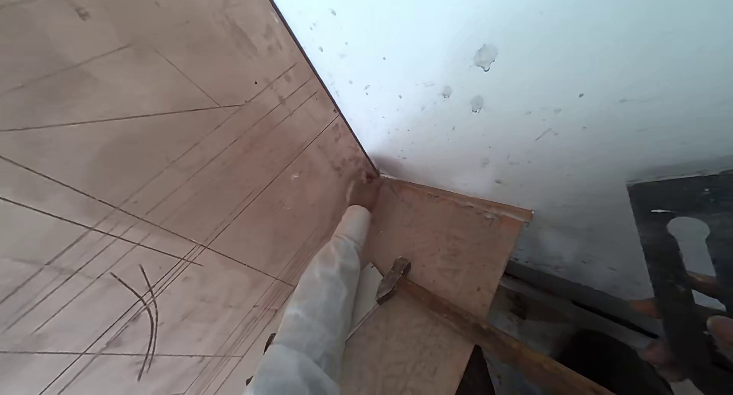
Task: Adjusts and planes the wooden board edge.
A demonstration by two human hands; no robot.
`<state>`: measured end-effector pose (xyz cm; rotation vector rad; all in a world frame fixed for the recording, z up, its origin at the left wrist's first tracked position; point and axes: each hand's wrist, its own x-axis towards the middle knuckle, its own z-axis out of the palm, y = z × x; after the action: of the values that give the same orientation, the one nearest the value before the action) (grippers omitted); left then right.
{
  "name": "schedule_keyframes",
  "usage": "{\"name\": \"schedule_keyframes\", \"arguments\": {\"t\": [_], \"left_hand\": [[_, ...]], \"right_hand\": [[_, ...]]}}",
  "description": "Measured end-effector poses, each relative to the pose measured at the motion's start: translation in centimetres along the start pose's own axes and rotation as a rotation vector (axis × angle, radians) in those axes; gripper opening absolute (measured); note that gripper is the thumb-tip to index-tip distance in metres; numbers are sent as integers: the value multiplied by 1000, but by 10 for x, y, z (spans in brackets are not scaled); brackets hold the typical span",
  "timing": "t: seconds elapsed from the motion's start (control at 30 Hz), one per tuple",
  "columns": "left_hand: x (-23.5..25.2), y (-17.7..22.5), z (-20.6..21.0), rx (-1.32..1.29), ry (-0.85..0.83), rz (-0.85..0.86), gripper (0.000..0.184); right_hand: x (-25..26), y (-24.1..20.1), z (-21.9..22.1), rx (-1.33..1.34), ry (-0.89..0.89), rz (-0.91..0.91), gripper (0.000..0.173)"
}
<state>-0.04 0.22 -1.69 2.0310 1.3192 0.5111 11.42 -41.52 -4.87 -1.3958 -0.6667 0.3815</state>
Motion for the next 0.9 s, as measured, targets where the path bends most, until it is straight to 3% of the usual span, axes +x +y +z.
{"name": "schedule_keyframes", "arguments": {"t": [0.1,0.23,0.27,0.37,0.53,0.57,0.63,0.7,0.73,0.8,0.9], "left_hand": [[-6,11,30,256,-136,11,40],[-33,10,29,-96,-204,307,25],[-37,10,23,-126,-172,312,26],[-25,-2,16,140,-87,184,45],[-23,-5,40,446,-162,161,61],[-32,0,42,437,-199,206,58],[-63,7,44,316,-306,450,45],[-93,16,44,72,-447,686,33],[-100,19,43,-28,-494,714,28],[-93,18,33,-37,-419,624,24],[-45,5,11,205,-184,290,44]], "right_hand": [[-1,13,-4,55,-29,-9,32],[-4,18,-13,47,-16,-5,33],[-5,20,-14,52,-3,5,33],[-6,25,-17,46,24,4,34],[-9,21,-18,18,44,15,36],[-10,22,-19,16,52,16,35],[-12,24,-24,26,50,21,35],[-13,26,-27,37,38,27,35],[-14,26,-29,42,36,29,35],[-15,26,-33,51,34,28,34],[-16,25,-37,61,40,38,37]]}}
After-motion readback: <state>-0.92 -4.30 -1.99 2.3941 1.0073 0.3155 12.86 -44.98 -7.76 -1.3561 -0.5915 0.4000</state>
